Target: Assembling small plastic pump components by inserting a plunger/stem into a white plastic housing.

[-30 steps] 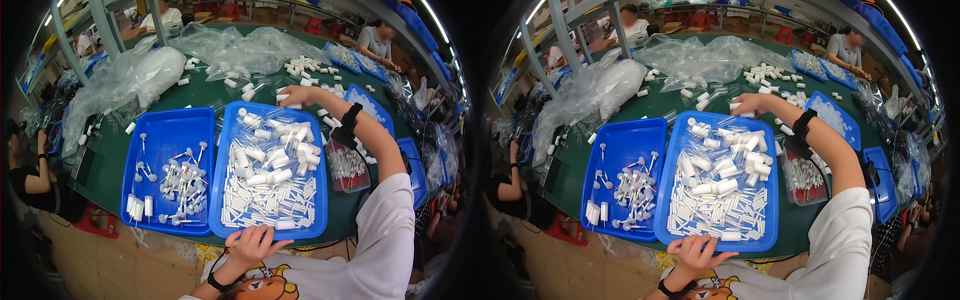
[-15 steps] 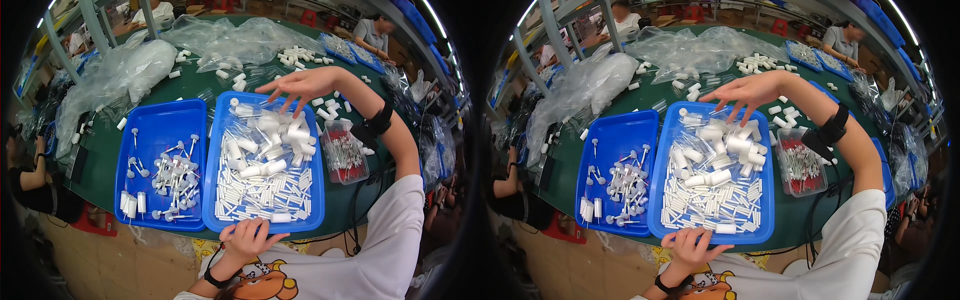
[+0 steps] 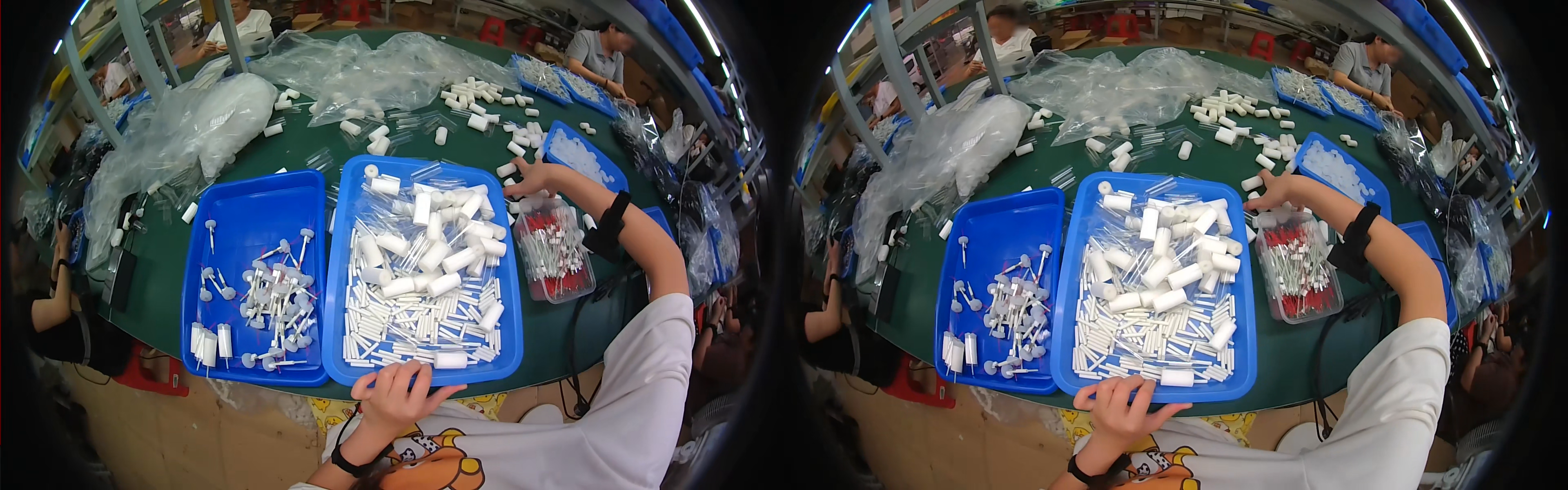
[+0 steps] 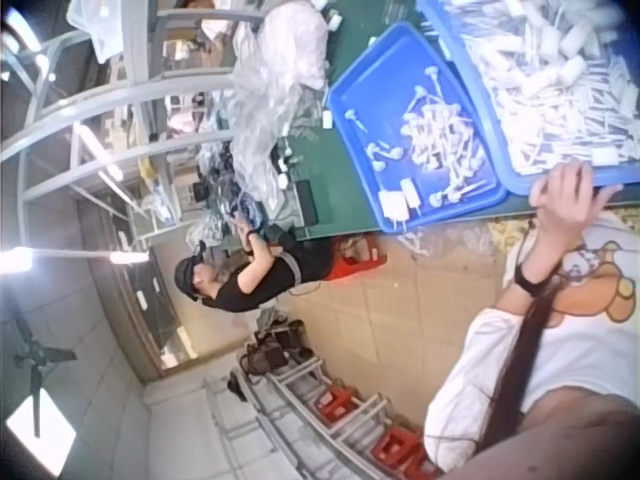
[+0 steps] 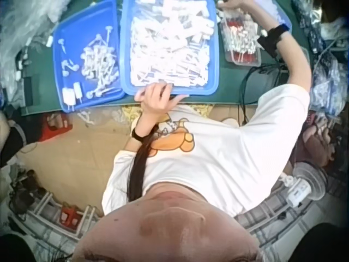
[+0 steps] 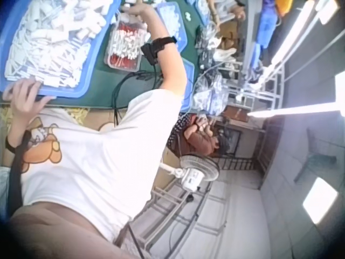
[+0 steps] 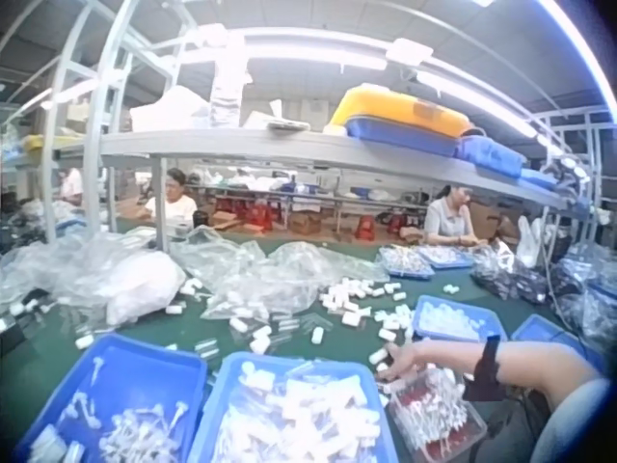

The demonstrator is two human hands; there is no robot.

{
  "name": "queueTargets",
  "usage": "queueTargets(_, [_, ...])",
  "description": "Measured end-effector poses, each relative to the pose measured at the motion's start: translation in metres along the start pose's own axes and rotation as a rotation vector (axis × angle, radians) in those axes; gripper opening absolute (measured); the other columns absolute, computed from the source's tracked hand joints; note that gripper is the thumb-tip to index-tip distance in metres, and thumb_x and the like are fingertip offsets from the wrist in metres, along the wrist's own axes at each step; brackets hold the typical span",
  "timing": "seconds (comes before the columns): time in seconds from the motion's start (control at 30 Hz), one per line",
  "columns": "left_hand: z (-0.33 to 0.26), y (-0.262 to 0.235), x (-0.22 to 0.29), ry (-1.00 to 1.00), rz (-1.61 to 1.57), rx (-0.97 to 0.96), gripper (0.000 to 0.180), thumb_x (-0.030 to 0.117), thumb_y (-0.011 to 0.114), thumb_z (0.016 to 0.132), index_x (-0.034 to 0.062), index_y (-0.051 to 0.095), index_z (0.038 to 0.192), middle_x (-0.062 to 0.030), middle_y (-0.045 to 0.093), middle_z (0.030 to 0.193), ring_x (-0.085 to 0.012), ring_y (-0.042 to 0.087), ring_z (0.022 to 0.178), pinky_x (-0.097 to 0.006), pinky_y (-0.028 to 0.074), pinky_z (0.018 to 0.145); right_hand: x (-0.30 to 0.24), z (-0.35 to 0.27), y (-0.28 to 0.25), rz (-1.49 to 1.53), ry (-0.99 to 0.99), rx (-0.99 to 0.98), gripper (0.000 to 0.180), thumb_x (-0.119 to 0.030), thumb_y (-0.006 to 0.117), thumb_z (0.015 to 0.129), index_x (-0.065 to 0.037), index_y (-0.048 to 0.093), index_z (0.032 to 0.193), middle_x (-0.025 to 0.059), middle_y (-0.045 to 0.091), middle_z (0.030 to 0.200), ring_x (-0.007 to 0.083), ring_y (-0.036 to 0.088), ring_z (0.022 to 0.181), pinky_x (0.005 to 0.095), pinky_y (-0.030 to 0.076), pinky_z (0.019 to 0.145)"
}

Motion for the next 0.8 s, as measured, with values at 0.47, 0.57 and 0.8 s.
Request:
queueTargets(0.47, [0.003,0.0,-0.002,0.019,0.014,-0.004,0.046,0.06,0.071,0.066,0.0159,0.061,0.075,0.0041,0.054,0.079,-0.0102,0.047,0.074,-0.035,0.02,0.08,-0.021,0.014,-0.034,0.816,-0.348,-0.048,0.025,0.002,0.054,0.08,-0.007,0.05,0.103,0.0065,0.053,0.085,0.0146,0.055,0.071,0.0278,0.047,0.053])
queueTargets(0.57, [0.003,0.001,-0.001,0.021,-0.002,-0.012,0.048,0.06,0.073,0.064,0.0145,0.062,0.076,0.0038,0.055,0.08,-0.0117,0.048,0.074,-0.037,0.02,0.08,-0.053,-0.039,-0.05,0.872,-0.495,-0.219,0.024,-0.002,0.055,0.085,-0.007,0.049,0.107,0.0063,0.052,0.092,0.014,0.057,0.075,0.0281,0.051,0.058])
queueTargets(0.8, [0.001,-0.002,-0.003,0.005,0.041,-0.027,0.046,0.06,0.071,0.066,0.0159,0.061,0.074,0.0046,0.054,0.079,-0.0095,0.048,0.075,-0.035,0.02,0.08,-0.113,-0.131,-0.053,0.589,-0.826,-0.732,0.051,-0.028,0.052,0.093,-0.012,0.035,0.138,0.0196,0.045,0.127,0.0258,0.056,0.103,0.0396,0.054,0.082])
Point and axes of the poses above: each hand's wrist, its own z-axis towards the middle knuckle, its own y-axis out of the palm, x = y × z, the point moved 3 cm from there along z, towards the middle knuckle
